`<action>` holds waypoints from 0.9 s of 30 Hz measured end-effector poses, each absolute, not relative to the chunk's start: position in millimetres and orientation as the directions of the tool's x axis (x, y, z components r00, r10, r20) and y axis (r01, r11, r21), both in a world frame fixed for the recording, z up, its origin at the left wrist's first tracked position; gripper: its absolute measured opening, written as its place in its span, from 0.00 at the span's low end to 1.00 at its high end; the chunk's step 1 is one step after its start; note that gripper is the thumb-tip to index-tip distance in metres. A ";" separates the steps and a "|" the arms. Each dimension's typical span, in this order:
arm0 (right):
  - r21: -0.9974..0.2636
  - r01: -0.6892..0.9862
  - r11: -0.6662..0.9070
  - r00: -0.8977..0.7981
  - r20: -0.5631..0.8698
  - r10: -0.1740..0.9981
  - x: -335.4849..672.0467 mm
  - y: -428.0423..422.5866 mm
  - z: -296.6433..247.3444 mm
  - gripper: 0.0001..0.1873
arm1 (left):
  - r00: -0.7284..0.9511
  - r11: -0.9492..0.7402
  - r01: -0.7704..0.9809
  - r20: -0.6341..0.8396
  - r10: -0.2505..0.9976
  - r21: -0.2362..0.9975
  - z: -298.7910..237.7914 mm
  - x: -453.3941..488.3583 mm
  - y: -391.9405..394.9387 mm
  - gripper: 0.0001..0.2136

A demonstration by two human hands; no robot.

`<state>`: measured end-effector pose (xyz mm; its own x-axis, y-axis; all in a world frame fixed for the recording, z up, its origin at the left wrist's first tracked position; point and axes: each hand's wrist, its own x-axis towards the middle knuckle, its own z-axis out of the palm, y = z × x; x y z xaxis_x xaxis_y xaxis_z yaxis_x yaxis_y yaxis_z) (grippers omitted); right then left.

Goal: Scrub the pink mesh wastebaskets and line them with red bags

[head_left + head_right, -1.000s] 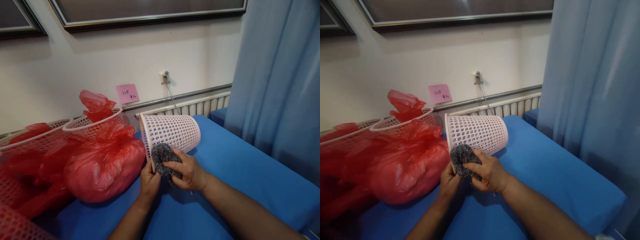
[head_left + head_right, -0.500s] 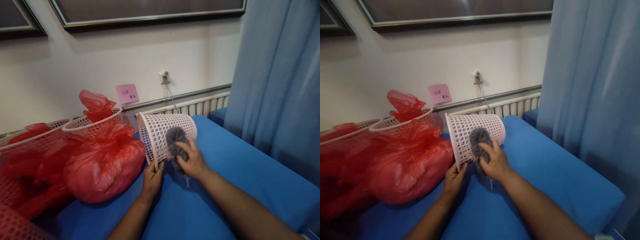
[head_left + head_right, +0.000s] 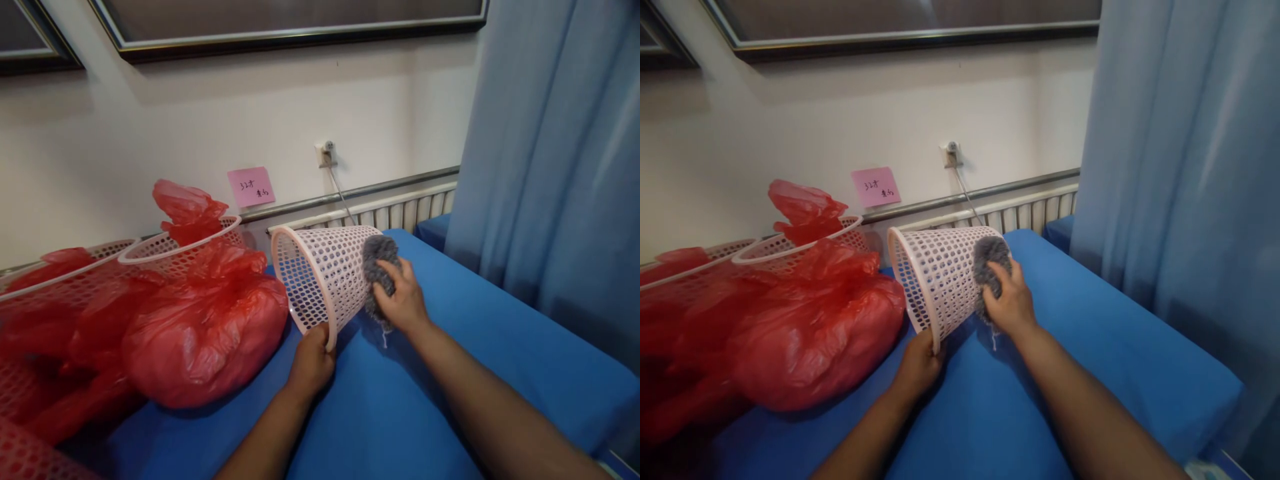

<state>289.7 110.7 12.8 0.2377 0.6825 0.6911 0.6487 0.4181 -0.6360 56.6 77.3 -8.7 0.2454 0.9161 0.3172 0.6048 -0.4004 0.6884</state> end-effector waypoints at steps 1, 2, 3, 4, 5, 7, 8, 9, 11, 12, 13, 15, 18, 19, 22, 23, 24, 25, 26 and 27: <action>-0.532 0.655 0.536 0.098 0.763 0.639 283.2 100.6 15.4 0.24 | 0.248 -0.404 0.610 0.320 0.914 0.682 -6.5 58.1 74.9 0.12; -0.430 0.632 0.644 -0.038 0.813 0.581 275.6 89.5 18.0 0.25 | 0.247 -0.410 0.592 0.328 0.912 0.694 -3.7 59.6 71.9 0.11; -0.345 0.589 0.731 -0.150 0.842 0.519 267.7 78.6 20.4 0.26 | 0.238 -0.418 0.554 0.344 0.908 0.720 -0.5 61.1 68.5 0.13; -0.283 0.538 0.794 -0.230 0.857 0.462 260.3 68.9 22.4 0.26 | 0.219 -0.426 0.504 0.366 0.904 0.751 2.9 62.3 64.7 0.15; -0.241 0.491 0.837 -0.280 0.866 0.414 254.1 61.2 23.9 0.27 | 0.189 -0.432 0.449 0.389 0.901 0.782 6.2 63.4 60.8 0.17; -0.203 0.427 0.881 -0.321 0.877 0.357 246.7 53.7 24.8 0.27 | 0.101 -0.431 0.346 0.423 0.900 0.833 11.9 64.8 53.6 0.20; -0.204 0.414 0.887 -0.321 0.879 0.352 246.1 54.2 24.2 0.27 | 0.050 -0.421 0.308 0.427 0.903 0.853 13.9 65.1 51.0 0.19; -0.224 0.424 0.877 -0.302 0.878 0.370 247.7 57.6 23.1 0.26 | 0.008 -0.406 0.280 0.421 0.907 0.870 15.2 65.1 49.3 0.19; -0.341 0.517 0.785 -0.160 0.863 0.480 257.0 71.9 19.7 0.24 | -0.037 -0.376 0.248 0.396 0.917 0.893 15.3 64.3 49.3 0.18; -0.434 0.568 0.699 -0.039 0.835 0.549 264.2 81.8 17.8 0.22 | -0.041 -0.367 0.240 0.387 0.921 0.899 14.1 63.6 50.8 0.18; -0.539 0.600 0.592 0.104 0.786 0.610 272.3 92.5 16.1 0.21 | -0.037 -0.365 0.238 0.383 0.923 0.900 12.3 62.7 53.1 0.18; -0.722 0.585 0.371 0.359 0.640 0.679 288.0 112.1 13.7 0.20 | -0.005 -0.377 0.248 0.390 0.921 0.892 7.1 60.6 58.8 0.18; -0.785 0.572 0.237 0.450 0.542 0.709 297.0 122.1 13.8 0.22 | 0.073 -0.401 0.304 0.398 0.914 0.864 -1.5 58.4 67.2 0.16; -0.750 0.602 0.275 0.397 0.579 0.712 294.0 118.2 14.8 0.25 | 0.093 -0.403 0.333 0.396 0.914 0.852 -4.0 58.0 69.4 0.15; -0.509 0.644 0.570 0.047 0.771 0.635 271.5 91.2 18.3 0.37 | 0.125 -0.401 0.433 0.387 0.914 0.807 -9.4 57.4 73.8 0.13; -0.416 0.612 0.673 -0.082 0.812 0.577 262.8 81.0 19.2 0.40 | 0.130 -0.400 0.461 0.386 0.913 0.792 -10.5 57.1 74.6 0.11; -0.340 0.566 0.751 -0.184 0.836 0.517 255.4 72.4 19.8 0.41 | 0.136 -0.401 0.479 0.385 0.913 0.781 -11.3 56.6 75.3 0.09; -0.290 0.527 0.799 -0.252 0.844 0.473 250.2 66.8 19.8 0.41 | 0.145 -0.403 0.489 0.384 0.912 0.774 -11.9 56.0 75.8 0.08; -0.274 0.512 0.814 -0.276 0.846 0.457 247.9 64.9 19.3 0.39 | 0.153 -0.407 0.493 0.384 0.911 0.769 -12.5 55.2 76.3 0.08; -0.296 0.526 0.797 -0.251 0.842 0.478 248.9 67.2 18.1 0.38 | 0.157 -0.409 0.497 0.384 0.910 0.766 -13.0 54.2 77.0 0.09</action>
